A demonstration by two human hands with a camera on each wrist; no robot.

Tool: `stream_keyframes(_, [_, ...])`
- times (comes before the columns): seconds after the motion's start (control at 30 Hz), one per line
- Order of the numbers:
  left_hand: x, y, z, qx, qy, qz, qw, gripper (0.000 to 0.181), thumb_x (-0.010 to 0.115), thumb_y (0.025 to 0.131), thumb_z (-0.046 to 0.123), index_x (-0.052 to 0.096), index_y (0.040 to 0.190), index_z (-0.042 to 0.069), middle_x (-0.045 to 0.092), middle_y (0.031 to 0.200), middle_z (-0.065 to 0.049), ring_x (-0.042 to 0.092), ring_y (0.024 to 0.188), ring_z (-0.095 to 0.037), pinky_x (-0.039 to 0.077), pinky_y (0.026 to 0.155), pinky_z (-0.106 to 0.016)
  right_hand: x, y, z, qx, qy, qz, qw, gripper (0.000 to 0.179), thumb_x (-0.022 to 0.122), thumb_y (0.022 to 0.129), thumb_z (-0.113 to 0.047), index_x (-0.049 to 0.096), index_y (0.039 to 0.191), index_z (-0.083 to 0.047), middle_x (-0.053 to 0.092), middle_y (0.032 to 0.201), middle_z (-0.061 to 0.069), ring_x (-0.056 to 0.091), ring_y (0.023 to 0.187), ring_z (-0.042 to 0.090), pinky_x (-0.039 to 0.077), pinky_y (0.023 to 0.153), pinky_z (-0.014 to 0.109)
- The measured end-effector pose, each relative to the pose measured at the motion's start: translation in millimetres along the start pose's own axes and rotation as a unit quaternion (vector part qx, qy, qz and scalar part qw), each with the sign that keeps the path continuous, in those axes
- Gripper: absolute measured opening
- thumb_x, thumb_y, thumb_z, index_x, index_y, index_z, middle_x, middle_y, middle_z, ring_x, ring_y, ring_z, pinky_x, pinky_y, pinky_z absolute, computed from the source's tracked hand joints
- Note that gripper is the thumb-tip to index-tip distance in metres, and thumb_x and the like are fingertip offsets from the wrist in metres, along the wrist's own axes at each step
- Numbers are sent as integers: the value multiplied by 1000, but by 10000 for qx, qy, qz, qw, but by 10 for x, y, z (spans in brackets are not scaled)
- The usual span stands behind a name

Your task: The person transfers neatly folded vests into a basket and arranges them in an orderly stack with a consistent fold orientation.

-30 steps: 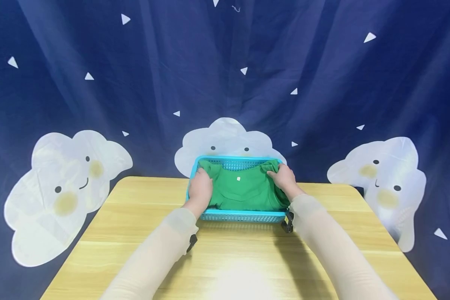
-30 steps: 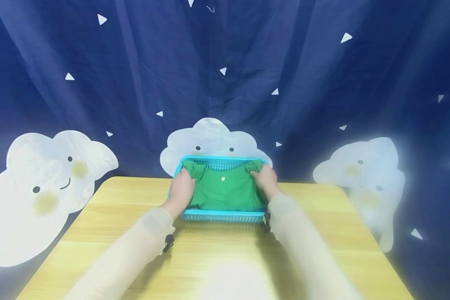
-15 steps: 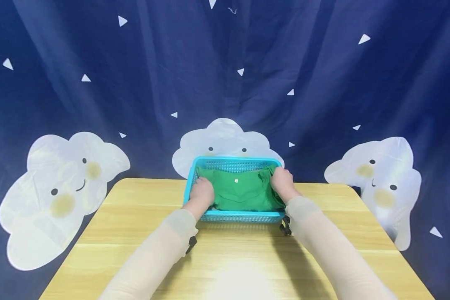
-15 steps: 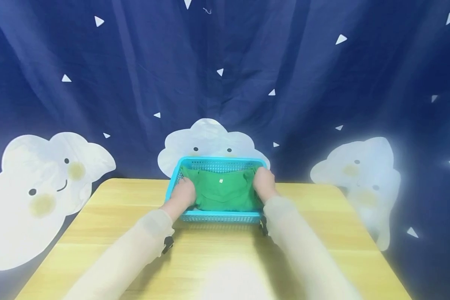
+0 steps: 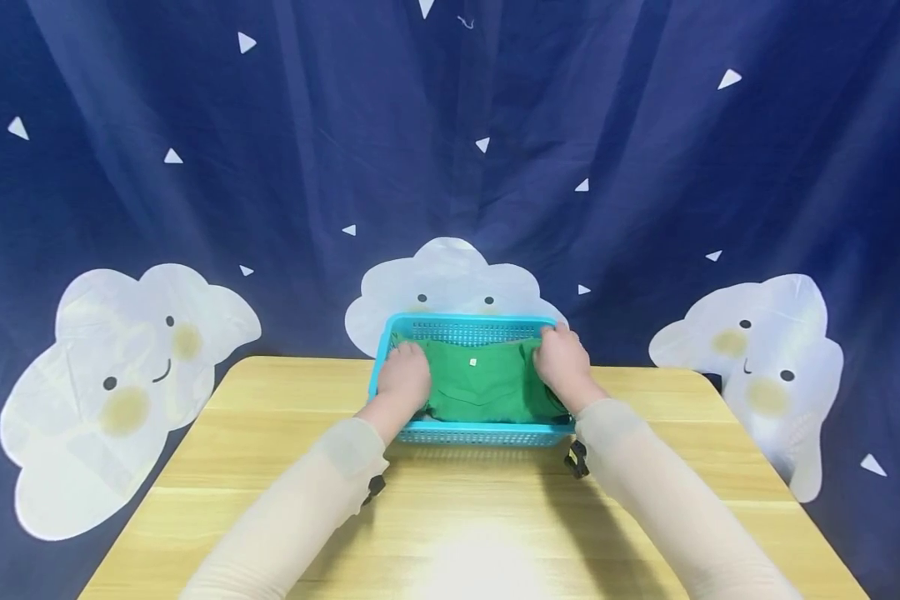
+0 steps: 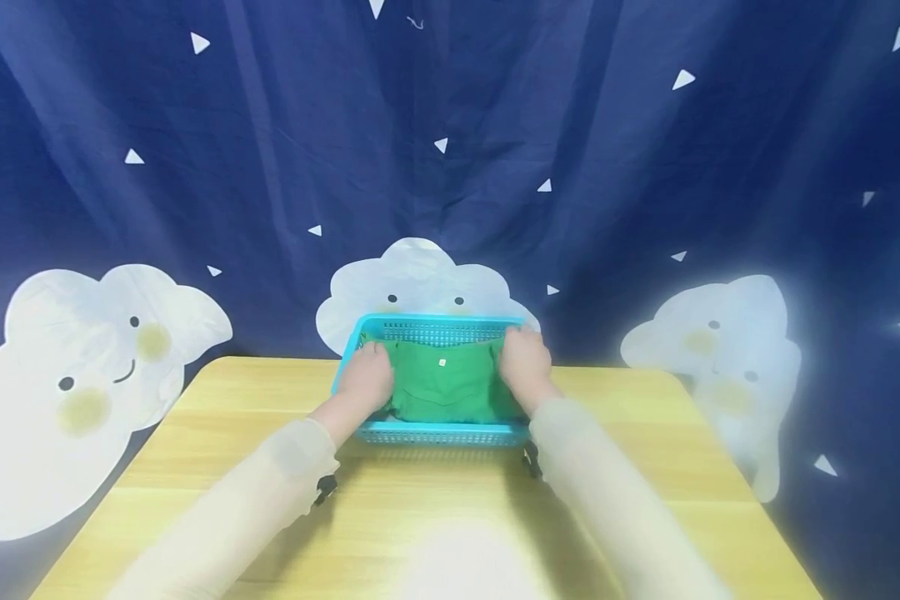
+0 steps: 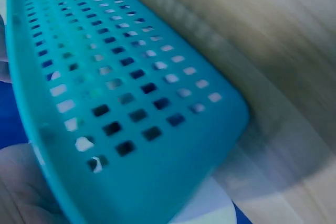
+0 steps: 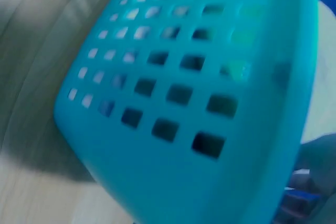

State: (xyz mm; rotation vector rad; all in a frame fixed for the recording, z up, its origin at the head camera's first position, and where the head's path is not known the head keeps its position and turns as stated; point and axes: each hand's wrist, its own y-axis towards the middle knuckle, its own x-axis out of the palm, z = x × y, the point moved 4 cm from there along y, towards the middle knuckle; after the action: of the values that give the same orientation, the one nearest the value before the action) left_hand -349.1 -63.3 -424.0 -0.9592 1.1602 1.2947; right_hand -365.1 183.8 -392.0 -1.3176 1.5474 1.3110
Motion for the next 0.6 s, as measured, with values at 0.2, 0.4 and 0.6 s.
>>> stream_keyframes(0.2, [58,-60,247,922,-89,-364,9950,54,47,106,29,42,143,-9,46,145,-24,41,138,-38,33,116,-46,159,-133,-277,-1266,-566,-398,9895,46,66,95,-22,58,132,5,55,134,25,50,127,42,39,110,53])
stream_keyframes(0.4, [222,-134,218,522,-139,-1546,9865,70,40,107,40,17,158,-2,11,164,-22,9,152,-39,12,123,-45,411,-279,-262,-759,-867,-1763,9776,71,57,101,-44,34,155,-4,24,161,22,15,149,44,14,120,58])
stream_keyframes(0.6, [260,-132,102,120,-214,-2049,9785,75,37,107,44,8,159,-2,-1,166,-21,-2,153,-36,5,124,-43,538,-280,-89,-300,-624,-2077,9757,79,49,102,-53,23,159,-5,9,165,22,4,151,43,9,121,59])
